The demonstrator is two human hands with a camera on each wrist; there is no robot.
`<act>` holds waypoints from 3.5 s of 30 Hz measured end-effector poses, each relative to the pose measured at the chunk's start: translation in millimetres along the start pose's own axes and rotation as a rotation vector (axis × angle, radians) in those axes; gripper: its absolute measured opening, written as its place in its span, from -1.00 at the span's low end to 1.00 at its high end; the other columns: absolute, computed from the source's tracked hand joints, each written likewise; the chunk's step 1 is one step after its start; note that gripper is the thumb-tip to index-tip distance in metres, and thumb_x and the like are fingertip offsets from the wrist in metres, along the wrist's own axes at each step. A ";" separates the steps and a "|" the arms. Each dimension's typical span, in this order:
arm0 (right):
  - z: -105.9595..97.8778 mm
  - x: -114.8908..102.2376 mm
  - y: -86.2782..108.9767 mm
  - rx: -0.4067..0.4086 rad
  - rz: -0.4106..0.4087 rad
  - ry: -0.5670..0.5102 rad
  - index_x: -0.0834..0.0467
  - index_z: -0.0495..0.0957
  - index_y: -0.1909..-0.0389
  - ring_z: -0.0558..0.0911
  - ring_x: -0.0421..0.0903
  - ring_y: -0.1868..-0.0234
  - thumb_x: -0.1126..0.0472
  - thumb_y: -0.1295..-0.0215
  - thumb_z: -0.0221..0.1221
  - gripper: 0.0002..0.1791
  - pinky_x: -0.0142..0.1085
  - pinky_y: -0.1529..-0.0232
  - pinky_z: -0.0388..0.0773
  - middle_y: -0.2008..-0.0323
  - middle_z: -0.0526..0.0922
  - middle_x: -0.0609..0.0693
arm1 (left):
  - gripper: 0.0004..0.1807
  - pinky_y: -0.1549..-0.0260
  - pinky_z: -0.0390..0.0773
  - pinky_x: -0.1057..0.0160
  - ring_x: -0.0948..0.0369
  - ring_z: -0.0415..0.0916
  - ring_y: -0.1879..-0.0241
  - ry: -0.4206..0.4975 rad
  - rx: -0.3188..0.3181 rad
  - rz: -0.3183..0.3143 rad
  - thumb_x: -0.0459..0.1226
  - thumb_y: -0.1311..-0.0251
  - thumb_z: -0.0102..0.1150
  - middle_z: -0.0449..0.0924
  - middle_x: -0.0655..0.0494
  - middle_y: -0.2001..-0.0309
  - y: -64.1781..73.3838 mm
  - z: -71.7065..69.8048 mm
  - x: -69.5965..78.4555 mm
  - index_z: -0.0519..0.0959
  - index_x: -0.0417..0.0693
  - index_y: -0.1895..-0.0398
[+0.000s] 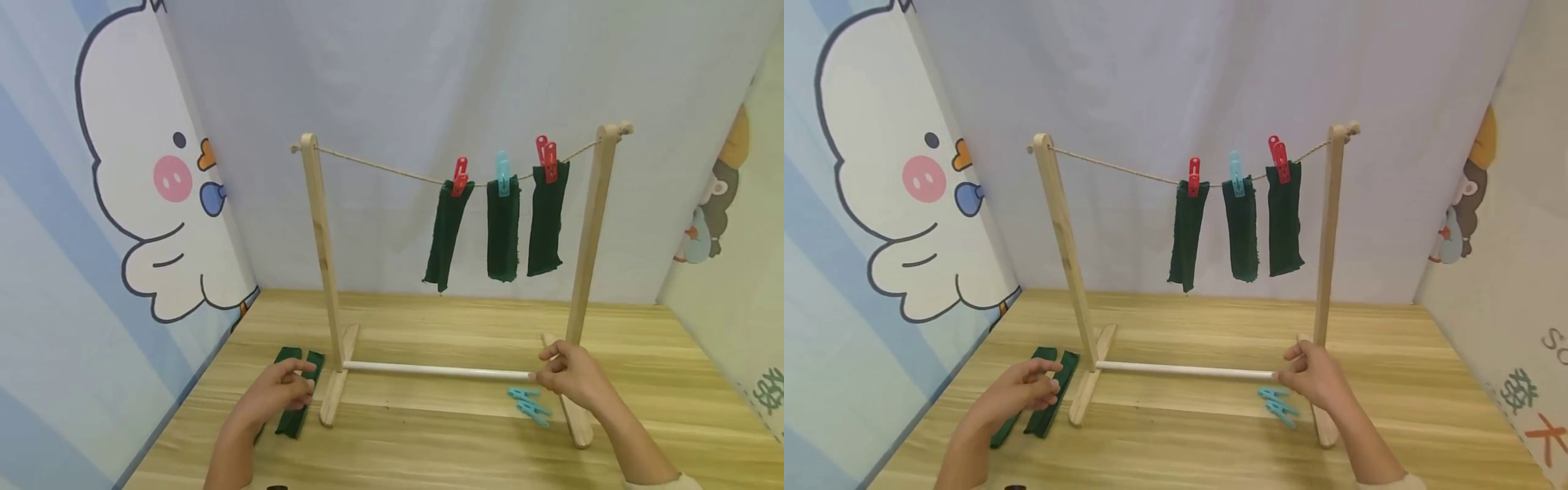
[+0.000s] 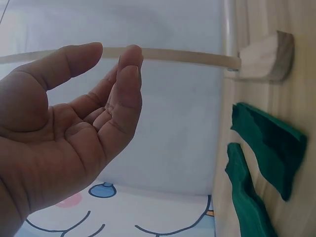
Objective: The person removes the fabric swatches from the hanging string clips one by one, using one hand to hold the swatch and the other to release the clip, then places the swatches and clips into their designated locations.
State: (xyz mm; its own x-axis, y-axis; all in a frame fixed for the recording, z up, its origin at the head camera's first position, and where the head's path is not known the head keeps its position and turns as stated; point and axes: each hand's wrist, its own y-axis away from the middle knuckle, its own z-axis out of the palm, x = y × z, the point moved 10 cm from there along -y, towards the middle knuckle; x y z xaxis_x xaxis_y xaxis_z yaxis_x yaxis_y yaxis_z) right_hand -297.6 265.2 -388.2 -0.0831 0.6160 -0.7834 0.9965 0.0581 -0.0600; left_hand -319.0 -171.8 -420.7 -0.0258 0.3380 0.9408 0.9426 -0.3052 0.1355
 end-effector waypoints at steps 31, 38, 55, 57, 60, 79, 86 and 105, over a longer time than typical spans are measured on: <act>-40.5 -99.2 -9.8 0.052 -0.217 0.062 0.36 0.37 -0.09 0.55 0.13 0.07 0.09 -0.26 0.20 -0.48 -0.07 0.13 0.52 0.04 0.52 0.24 | -0.58 0.25 0.49 0.09 0.05 0.47 0.11 -0.090 0.019 0.345 -0.23 -0.29 0.10 0.46 -0.11 0.04 -29.9 38.3 87.8 0.39 -0.16 -0.19; -50.5 -116.3 -10.3 0.069 -0.274 0.042 0.34 0.30 -0.18 0.42 0.25 -0.12 0.16 -0.27 0.20 -0.46 0.06 0.01 0.43 -0.11 0.42 0.32 | -0.60 0.15 0.46 0.06 0.06 0.45 0.07 -0.081 0.068 0.359 -0.21 -0.29 0.10 0.46 -0.10 -0.01 -40.7 40.5 96.3 0.41 -0.10 -0.17; -95.1 -157.5 2.9 0.215 -0.447 -0.037 0.29 0.28 -0.23 0.48 -0.30 0.02 0.33 -0.23 0.20 -0.45 -0.58 0.07 0.36 -0.05 0.50 0.19 | -0.65 0.13 0.50 0.07 0.05 0.48 0.05 0.026 0.148 0.445 -0.31 -0.18 0.21 0.51 -0.09 0.05 -56.4 52.0 124.9 0.51 -0.14 -0.05; -100.3 -160.4 3.5 0.221 -0.465 -0.054 0.27 0.29 -0.23 0.48 -0.32 0.01 0.37 -0.22 0.20 -0.45 -0.57 0.06 0.37 -0.04 0.52 0.13 | -0.66 0.11 0.49 0.07 0.05 0.47 0.04 0.033 0.155 0.457 -0.31 -0.19 0.21 0.51 -0.10 0.04 -58.0 54.5 128.4 0.51 -0.13 -0.05; -106.6 -163.9 3.2 0.221 -0.465 -0.066 0.22 0.30 -0.24 0.48 -0.33 0.00 0.37 -0.21 0.21 -0.44 -0.58 0.06 0.37 -0.05 0.51 0.04 | -0.66 0.08 0.47 0.05 0.05 0.46 0.03 0.042 0.165 0.480 -0.29 -0.19 0.20 0.51 -0.09 0.04 -60.7 59.7 134.0 0.51 -0.12 -0.05; -120.6 -210.2 7.2 0.287 -0.582 -0.104 0.18 0.30 -0.27 0.54 -0.24 0.02 0.50 -0.11 0.23 -0.33 -0.51 0.07 0.43 -0.07 0.52 0.04 | -0.50 0.07 0.48 0.08 -0.05 0.44 -0.02 0.215 0.152 0.526 -0.35 -0.17 0.21 0.45 -0.16 -0.04 -77.9 89.4 155.1 0.38 -0.19 -0.19; -114.8 -228.7 3.1 0.273 -0.640 -0.100 0.17 0.31 -0.27 0.51 -0.19 -0.03 0.48 -0.08 0.26 -0.31 -0.49 0.04 0.41 -0.10 0.50 0.11 | -0.44 0.01 0.44 0.03 -0.12 0.36 -0.11 0.264 0.094 0.494 -0.43 -0.19 0.14 0.32 -0.23 -0.17 -74.5 97.7 167.7 0.27 -0.25 -0.27; -97.1 -261.5 -10.3 0.239 -0.748 -0.149 0.26 0.28 -0.26 0.44 -0.03 -0.15 0.45 -0.11 0.25 -0.34 -0.39 -0.03 0.40 -0.17 0.41 0.24 | -0.44 0.12 0.50 0.16 -0.04 0.50 0.07 0.343 0.128 0.522 -0.49 -0.12 0.17 0.50 -0.24 0.01 -82.0 119.7 186.6 0.30 -0.32 -0.22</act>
State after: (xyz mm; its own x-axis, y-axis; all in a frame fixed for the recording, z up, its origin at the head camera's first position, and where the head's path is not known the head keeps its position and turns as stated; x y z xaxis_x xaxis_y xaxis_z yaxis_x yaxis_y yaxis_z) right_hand -287.0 179.8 -122.6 -0.7450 0.3681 -0.5563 0.6532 0.2337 -0.7202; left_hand -361.3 22.9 -293.5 0.3623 -0.1371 0.9219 0.8917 -0.2369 -0.3857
